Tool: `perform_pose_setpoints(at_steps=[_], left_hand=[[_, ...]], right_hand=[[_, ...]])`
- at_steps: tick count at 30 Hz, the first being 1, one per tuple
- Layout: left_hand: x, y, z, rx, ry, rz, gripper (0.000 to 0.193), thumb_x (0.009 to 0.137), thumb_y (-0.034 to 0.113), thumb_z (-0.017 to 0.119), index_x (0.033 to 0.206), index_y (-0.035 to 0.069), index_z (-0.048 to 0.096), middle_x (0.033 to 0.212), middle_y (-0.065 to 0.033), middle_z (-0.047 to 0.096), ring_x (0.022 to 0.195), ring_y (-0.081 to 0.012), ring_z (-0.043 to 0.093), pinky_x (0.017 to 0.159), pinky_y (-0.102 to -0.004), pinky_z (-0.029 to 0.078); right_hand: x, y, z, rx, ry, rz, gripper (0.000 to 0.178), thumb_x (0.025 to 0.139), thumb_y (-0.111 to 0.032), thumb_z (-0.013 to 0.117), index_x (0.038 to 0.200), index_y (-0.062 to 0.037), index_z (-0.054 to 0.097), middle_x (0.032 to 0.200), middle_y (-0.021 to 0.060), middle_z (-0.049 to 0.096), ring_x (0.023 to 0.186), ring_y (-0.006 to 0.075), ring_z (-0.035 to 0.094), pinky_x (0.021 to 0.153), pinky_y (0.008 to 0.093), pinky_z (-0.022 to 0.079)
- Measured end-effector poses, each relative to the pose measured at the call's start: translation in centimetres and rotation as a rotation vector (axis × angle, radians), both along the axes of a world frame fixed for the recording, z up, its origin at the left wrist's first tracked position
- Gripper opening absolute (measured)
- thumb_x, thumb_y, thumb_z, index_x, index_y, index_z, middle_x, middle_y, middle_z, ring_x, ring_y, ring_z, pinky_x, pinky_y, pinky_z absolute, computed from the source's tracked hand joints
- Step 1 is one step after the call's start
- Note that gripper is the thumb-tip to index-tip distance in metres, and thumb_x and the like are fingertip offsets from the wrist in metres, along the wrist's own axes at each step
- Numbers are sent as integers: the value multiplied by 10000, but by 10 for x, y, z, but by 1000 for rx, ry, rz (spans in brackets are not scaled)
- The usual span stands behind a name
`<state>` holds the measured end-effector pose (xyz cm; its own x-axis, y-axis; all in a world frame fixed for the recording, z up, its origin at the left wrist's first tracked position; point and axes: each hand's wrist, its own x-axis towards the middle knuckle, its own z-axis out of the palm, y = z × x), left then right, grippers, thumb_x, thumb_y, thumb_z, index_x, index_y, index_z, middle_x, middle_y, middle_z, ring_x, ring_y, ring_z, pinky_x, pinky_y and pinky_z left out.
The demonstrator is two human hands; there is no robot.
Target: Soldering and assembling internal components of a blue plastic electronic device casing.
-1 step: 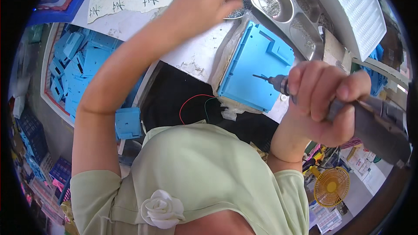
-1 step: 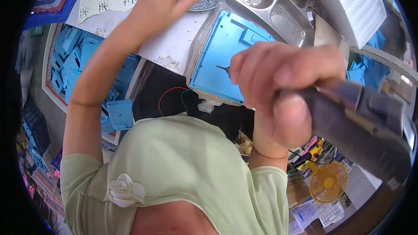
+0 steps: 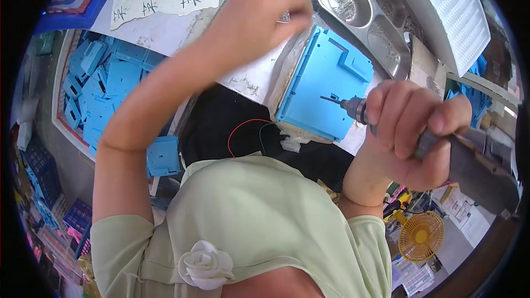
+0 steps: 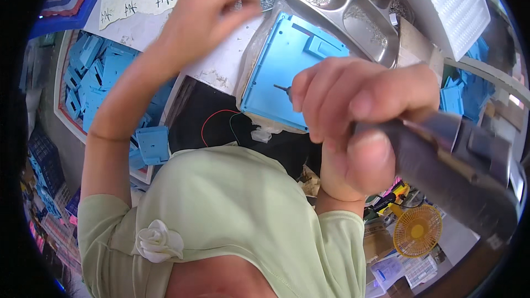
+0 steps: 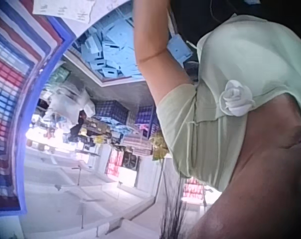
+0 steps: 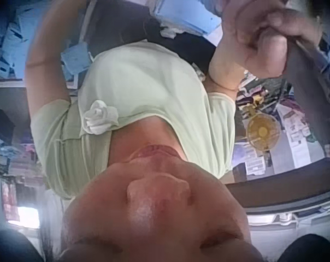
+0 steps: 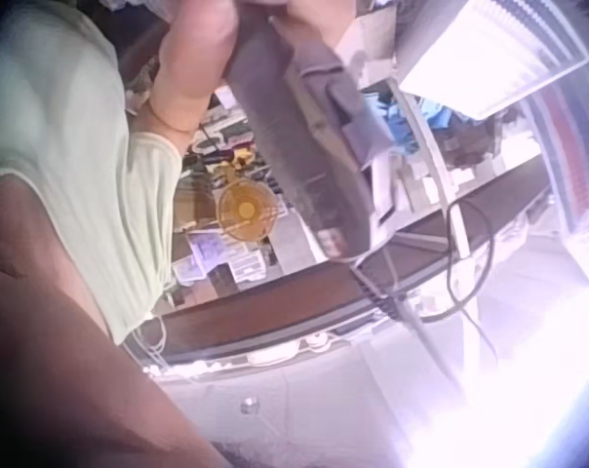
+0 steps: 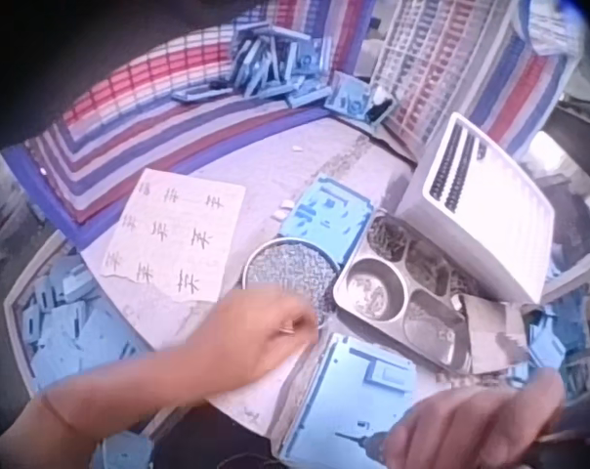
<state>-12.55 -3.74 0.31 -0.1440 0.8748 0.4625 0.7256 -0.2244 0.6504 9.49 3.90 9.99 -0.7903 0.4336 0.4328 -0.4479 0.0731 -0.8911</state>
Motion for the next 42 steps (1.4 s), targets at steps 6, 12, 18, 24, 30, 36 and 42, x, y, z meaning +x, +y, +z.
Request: perform_pose_setpoints(at_steps=[6,12,18,24,30,36,42], left_hand=[[61,-70,-2,18,-277,-113,254,814,-31,784,1033,80,720,913,-90,742,804,-252,721,686,-337,560],[67,-78,-4,78,-315,-106,287,796,-54,799,1041,65,709,932,-97,765,776,-260,743,663,-330,582],[64,-81,-23,208,-214,-180,426,767,-25,829,1154,60,673,1033,-107,760,919,-314,746,786,-365,597],[43,-91,-5,16,-272,-100,804,725,-100,680,1487,16,450,1421,-188,587,1319,-390,566,1110,-440,455],[34,-90,-11,19,-234,-48,816,667,-143,488,1468,14,476,1379,-196,593,1277,-410,558,1102,-456,443],[41,-67,-18,110,-90,-40,532,693,-114,527,1189,27,658,1203,-144,670,1061,-352,631,938,-438,505],[79,-17,-1,101,-14,-327,334,746,-27,653,1068,40,709,1169,-94,685,943,-303,622,820,-421,498]], right_hand=[[6,-9,1,-28,17,94,225,1026,-333,567,1160,-162,510,713,-51,557,600,90,498,639,278,449],[3,-13,1,-17,28,121,235,1036,-343,561,1169,-158,504,726,-47,560,603,90,512,653,282,466],[-2,-24,0,-60,24,74,232,1037,-340,571,1156,-150,510,706,-44,555,574,96,509,631,299,461],[3,-47,-22,-141,-29,-41,271,982,-292,690,1057,-102,513,636,7,541,529,162,506,584,367,472],[-6,-67,-42,-85,-5,-106,215,844,-33,767,901,-20,560,625,72,565,528,227,575,553,371,520],[-13,-70,-54,38,-26,-123,212,833,-85,782,893,-42,583,619,56,566,500,209,558,522,345,508],[59,-15,-6,43,75,-141,344,963,-363,681,1162,-110,561,626,-40,534,550,157,535,604,353,512]])
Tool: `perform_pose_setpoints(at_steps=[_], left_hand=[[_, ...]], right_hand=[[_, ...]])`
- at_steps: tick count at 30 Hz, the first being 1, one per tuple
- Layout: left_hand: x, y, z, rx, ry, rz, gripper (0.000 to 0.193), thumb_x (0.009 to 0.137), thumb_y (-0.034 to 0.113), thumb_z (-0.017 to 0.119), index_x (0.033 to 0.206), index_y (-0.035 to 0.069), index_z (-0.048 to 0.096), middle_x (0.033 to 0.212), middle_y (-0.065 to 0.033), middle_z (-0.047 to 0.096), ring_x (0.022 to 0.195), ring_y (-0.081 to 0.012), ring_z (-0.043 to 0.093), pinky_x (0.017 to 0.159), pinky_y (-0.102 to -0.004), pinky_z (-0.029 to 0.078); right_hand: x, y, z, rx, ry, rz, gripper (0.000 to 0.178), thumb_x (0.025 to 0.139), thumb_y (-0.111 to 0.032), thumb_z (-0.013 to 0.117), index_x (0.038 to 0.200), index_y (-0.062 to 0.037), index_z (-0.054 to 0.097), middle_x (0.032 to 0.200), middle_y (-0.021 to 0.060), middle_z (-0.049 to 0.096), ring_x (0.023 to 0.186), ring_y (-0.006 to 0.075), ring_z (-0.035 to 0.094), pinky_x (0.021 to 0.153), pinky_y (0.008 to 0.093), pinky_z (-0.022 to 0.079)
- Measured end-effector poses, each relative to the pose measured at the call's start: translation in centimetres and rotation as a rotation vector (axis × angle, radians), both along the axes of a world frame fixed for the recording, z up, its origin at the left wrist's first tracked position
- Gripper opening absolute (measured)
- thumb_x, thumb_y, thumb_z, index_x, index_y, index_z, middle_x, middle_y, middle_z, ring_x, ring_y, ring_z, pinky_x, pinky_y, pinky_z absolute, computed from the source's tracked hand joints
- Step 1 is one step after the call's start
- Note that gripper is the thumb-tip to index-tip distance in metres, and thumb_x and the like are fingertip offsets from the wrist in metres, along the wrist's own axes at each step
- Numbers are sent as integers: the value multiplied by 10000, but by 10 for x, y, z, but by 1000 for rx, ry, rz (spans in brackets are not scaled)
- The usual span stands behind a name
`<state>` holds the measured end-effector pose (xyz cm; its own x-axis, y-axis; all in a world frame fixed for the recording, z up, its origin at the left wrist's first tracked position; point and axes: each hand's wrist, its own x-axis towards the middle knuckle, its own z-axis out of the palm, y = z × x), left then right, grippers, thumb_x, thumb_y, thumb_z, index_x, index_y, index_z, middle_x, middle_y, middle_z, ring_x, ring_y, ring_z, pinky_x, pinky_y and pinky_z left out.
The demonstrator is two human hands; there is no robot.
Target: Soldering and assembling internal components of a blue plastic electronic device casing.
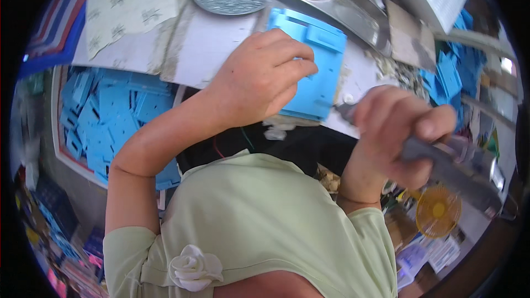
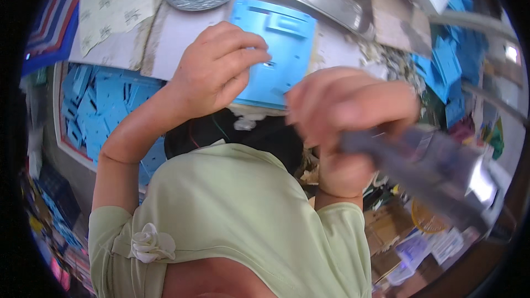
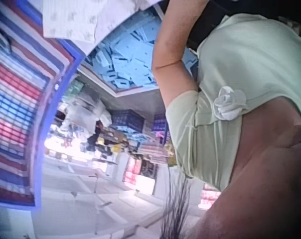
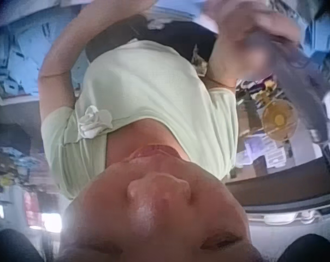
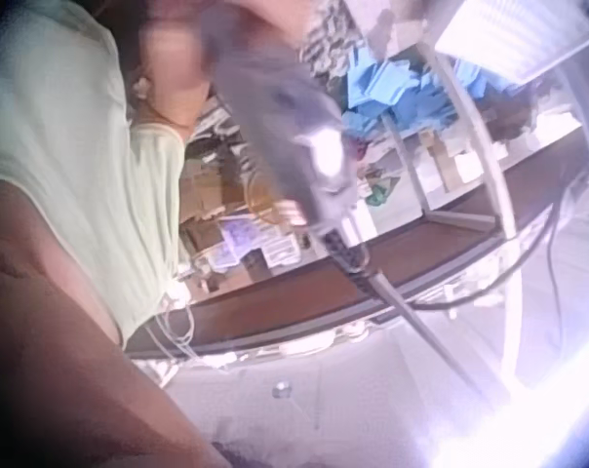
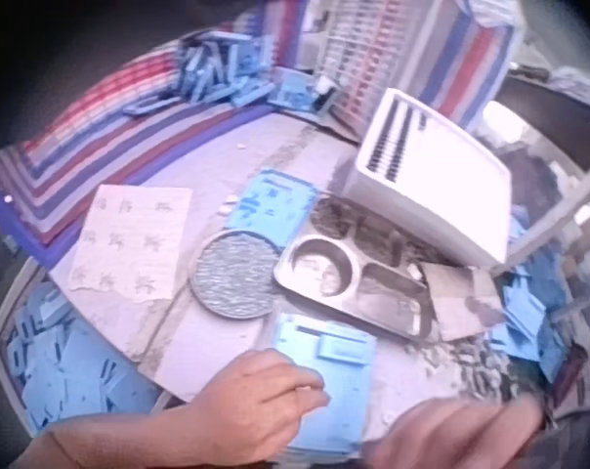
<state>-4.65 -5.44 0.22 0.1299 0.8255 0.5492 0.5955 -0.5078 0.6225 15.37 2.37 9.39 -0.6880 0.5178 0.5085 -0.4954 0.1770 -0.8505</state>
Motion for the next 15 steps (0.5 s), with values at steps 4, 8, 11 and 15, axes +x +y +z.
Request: perform_pose_setpoints(at_steps=[4,8,11,15], left_hand=[[13,11,-6,-80,192,28,350,762,29,698,1109,59,729,1193,-84,690,943,-279,623,809,-409,481],[13,11,1,-145,258,24,397,774,37,694,1166,83,739,1234,-78,690,945,-265,625,808,-400,465],[16,11,6,-169,284,39,406,777,38,691,1176,97,742,1246,-72,691,946,-262,626,813,-403,465],[15,13,6,-172,292,30,392,790,40,691,1173,109,745,1240,-71,693,943,-259,627,811,-404,464]], right_hand=[[27,30,-29,-58,80,-228,201,1000,-175,598,1157,-68,533,638,12,503,521,131,460,561,329,444],[17,49,-53,-111,161,-283,226,988,-121,633,1124,7,505,670,55,523,532,125,464,559,327,442],[13,57,-45,42,126,-320,164,1029,-187,533,1112,-46,538,623,8,431,539,141,428,594,366,416],[17,58,-55,-41,-4,-334,143,1020,-183,556,1072,-52,531,613,18,454,535,140,424,595,358,423]])
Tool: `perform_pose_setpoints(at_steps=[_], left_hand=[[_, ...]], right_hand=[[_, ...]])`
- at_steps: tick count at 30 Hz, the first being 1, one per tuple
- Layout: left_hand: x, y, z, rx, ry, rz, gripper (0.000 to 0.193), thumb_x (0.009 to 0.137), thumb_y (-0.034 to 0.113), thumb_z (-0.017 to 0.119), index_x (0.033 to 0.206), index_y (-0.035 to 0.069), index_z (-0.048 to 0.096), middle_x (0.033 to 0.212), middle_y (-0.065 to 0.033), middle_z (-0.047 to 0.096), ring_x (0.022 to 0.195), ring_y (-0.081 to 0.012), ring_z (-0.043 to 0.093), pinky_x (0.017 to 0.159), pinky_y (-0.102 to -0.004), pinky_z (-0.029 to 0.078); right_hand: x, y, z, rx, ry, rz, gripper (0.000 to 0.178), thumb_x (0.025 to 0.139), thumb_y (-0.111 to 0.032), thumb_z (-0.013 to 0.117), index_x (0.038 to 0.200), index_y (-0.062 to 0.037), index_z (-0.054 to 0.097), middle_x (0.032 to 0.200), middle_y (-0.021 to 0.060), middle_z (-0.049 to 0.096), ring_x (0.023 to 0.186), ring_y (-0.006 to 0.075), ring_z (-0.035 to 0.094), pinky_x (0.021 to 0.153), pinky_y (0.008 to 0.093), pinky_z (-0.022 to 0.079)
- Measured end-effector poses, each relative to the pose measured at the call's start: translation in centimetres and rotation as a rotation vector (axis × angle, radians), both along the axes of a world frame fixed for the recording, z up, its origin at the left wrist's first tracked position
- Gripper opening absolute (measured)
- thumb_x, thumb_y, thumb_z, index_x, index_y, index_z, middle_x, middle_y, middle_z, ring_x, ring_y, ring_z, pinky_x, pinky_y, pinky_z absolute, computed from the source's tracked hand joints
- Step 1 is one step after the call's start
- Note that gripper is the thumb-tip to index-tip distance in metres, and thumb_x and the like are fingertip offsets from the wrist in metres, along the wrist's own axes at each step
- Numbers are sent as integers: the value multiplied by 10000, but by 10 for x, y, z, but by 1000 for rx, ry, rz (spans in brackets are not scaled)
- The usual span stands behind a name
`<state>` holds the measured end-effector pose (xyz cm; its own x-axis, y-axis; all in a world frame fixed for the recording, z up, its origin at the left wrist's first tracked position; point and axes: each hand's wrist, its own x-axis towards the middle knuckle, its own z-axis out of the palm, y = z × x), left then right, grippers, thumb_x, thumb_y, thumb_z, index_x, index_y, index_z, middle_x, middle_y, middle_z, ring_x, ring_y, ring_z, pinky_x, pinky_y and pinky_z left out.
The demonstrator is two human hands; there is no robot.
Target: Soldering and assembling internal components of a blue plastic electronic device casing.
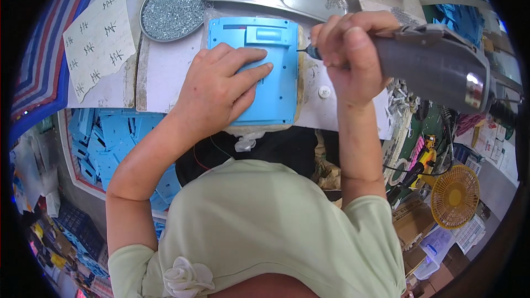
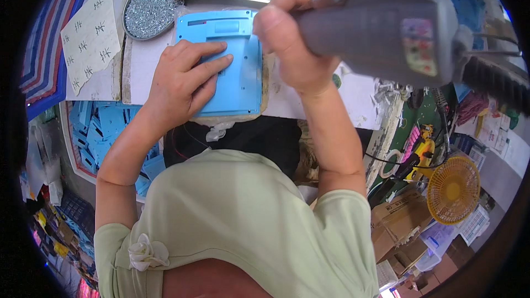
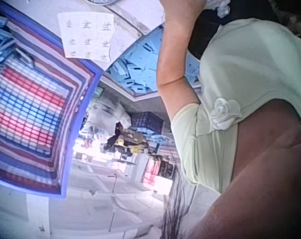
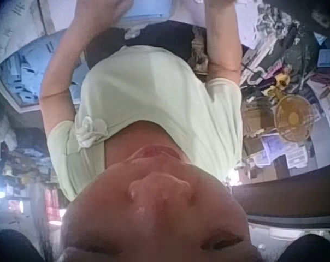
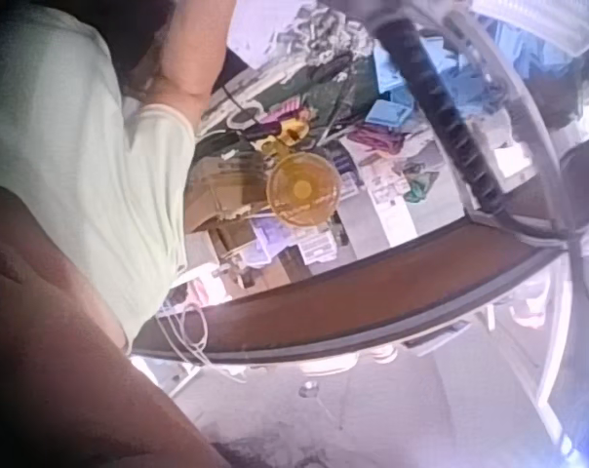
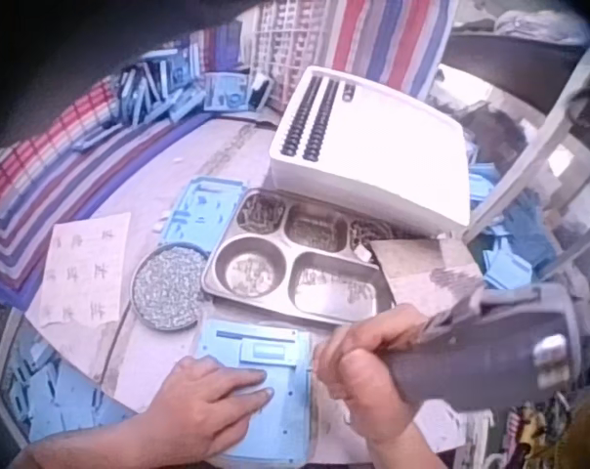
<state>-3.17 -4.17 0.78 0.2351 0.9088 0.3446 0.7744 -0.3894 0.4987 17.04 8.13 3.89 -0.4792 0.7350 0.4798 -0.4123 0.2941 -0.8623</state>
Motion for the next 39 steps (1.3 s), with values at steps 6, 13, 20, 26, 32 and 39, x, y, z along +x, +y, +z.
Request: perform_pose_setpoints(at_steps=[6,13,20,26,32,39], left_hand=[[1,-3,-4,-3,-8,2,368,809,41,698,1168,106,741,1231,-74,690,955,-259,633,821,-399,473],[-24,28,-7,54,-204,115,419,847,122,760,1259,87,692,1281,-126,616,1126,-312,625,955,-409,509],[-26,47,-8,91,15,70,345,842,190,777,1150,66,682,1266,-119,632,1195,-330,597,1053,-437,458],[-55,13,33,196,-76,87,287,824,139,783,1029,33,612,1356,-158,646,1162,-361,642,972,-432,518],[-146,-215,-25,7,-520,1027,505,877,162,745,1308,3,535,1348,-162,627,1160,-267,645,970,-363,516],[-237,-437,-153,105,-1079,2043,676,963,361,687,1475,6,425,1326,-221,572,1085,-301,620,874,-390,564]], right_hand=[[11,-51,4,-135,21,8,199,983,-204,642,1005,-57,509,606,30,463,533,151,447,550,350,429],[22,-54,32,-99,55,18,208,983,-204,635,987,-50,495,601,34,470,538,152,461,538,342,417],[12,-55,8,-96,-9,11,226,982,-225,653,1020,-54,512,613,37,501,545,151,459,586,354,427],[29,-30,56,-27,136,82,315,985,-257,593,1201,-49,497,692,55,531,579,152,461,603,366,406],[37,2,70,-19,133,238,275,1013,-269,543,1211,-79,555,641,-40,472,548,95,406,676,324,391],[-28,1,54,-161,157,242,234,1019,-219,538,1184,-53,554,605,-40,393,551,90,396,639,299,371]])
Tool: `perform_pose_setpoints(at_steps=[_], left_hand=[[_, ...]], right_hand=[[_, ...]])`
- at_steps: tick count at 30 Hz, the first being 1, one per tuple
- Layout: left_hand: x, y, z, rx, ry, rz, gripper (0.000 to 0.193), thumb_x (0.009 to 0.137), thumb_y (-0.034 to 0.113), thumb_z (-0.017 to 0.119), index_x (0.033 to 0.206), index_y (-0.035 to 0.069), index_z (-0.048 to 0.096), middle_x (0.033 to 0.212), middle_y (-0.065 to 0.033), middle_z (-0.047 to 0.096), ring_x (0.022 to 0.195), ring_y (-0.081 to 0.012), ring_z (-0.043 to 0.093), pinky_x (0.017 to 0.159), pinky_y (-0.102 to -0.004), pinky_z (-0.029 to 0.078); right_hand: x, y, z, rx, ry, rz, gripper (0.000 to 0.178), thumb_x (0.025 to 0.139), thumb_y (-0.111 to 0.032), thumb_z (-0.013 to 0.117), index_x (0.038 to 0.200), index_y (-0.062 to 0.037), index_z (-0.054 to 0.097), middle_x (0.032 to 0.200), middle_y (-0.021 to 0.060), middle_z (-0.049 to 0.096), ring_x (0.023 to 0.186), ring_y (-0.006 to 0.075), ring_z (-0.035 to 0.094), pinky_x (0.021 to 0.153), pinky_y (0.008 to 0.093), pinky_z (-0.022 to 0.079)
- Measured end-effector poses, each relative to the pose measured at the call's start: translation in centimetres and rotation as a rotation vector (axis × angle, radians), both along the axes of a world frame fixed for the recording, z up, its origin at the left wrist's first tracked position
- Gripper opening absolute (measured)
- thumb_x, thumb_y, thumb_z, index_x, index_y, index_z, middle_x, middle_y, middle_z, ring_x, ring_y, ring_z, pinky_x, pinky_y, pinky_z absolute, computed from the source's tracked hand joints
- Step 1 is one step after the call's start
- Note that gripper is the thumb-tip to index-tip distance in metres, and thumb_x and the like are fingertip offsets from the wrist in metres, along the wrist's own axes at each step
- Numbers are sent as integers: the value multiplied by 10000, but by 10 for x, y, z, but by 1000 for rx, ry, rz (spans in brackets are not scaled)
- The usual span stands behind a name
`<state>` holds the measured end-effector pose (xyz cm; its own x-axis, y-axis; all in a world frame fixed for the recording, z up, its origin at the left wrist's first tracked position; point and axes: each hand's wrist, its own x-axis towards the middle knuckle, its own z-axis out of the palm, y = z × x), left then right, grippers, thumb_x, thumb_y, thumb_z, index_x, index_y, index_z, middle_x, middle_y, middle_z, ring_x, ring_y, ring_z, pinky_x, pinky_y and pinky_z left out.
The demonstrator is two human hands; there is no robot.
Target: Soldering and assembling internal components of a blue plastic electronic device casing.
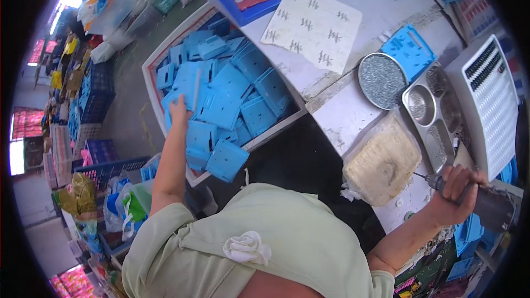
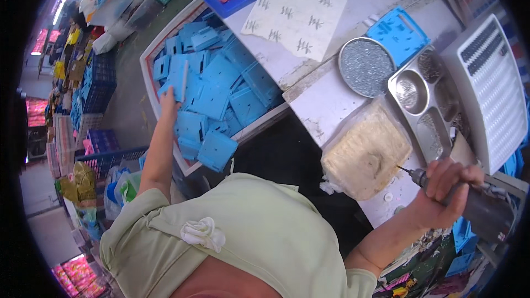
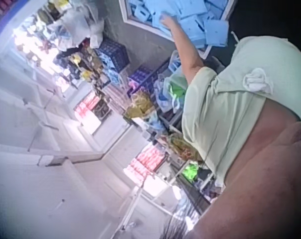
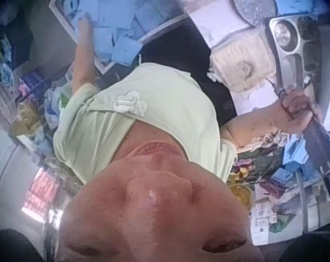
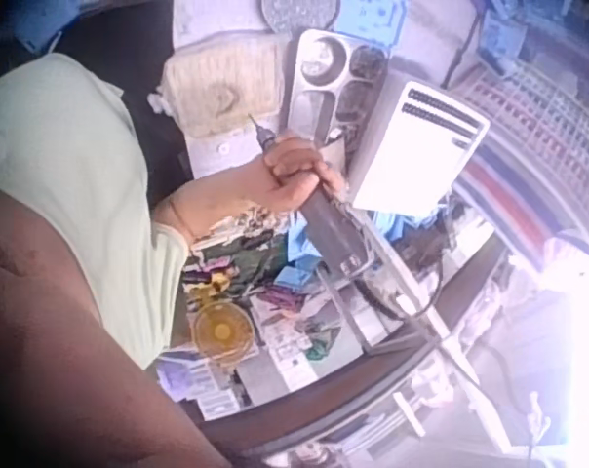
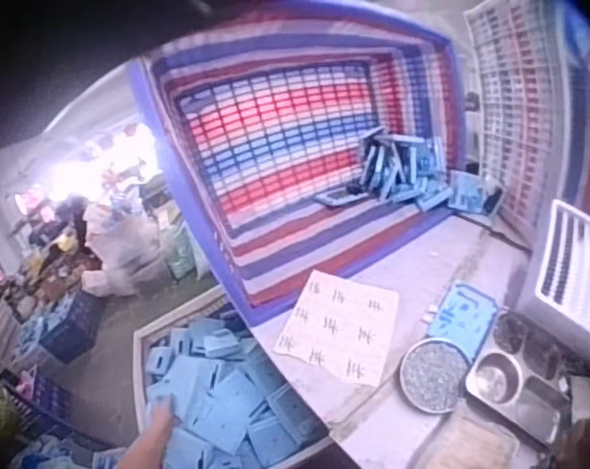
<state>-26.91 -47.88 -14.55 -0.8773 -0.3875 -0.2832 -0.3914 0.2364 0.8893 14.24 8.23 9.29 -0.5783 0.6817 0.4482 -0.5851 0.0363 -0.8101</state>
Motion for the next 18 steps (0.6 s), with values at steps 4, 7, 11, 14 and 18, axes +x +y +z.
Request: perform_pose_setpoints(at_steps=[4,7,11,14,18], left_hand=[[-37,35,2,-386,455,-189,526,939,173,695,1395,-7,503,1330,-195,596,1043,-259,653,804,-358,576],[14,191,111,-424,969,-739,369,888,32,683,1254,14,635,1239,-167,658,937,-247,687,784,-339,571],[23,348,177,-297,1227,-1213,173,882,63,681,1052,41,708,1003,-147,699,851,-319,682,747,-365,555],[-70,466,178,-489,1116,-1315,261,924,264,688,1048,34,688,1054,-168,676,1009,-363,659,850,-445,530],[-221,578,162,-1090,699,-982,833,934,598,628,1564,97,413,1672,-139,314,1475,-400,386,1135,-625,371]], right_hand=[[-13,4,1,45,-16,51,227,993,-207,593,1135,-46,520,607,-26,418,527,101,397,590,296,375],[7,10,0,58,-51,-54,220,990,-199,596,1126,-49,511,609,-20,419,511,106,401,585,292,397],[34,21,-6,-1,-127,-161,236,989,-191,611,1144,-51,501,640,-20,424,534,100,407,611,292,405],[55,32,-4,-23,-209,-275,275,978,-206,649,1151,-55,498,663,-25,420,561,91,405,620,285,396],[91,37,7,2,-348,-491,290,966,-220,668,1132,-64,488,663,-27,407,559,85,386,617,286,392]])
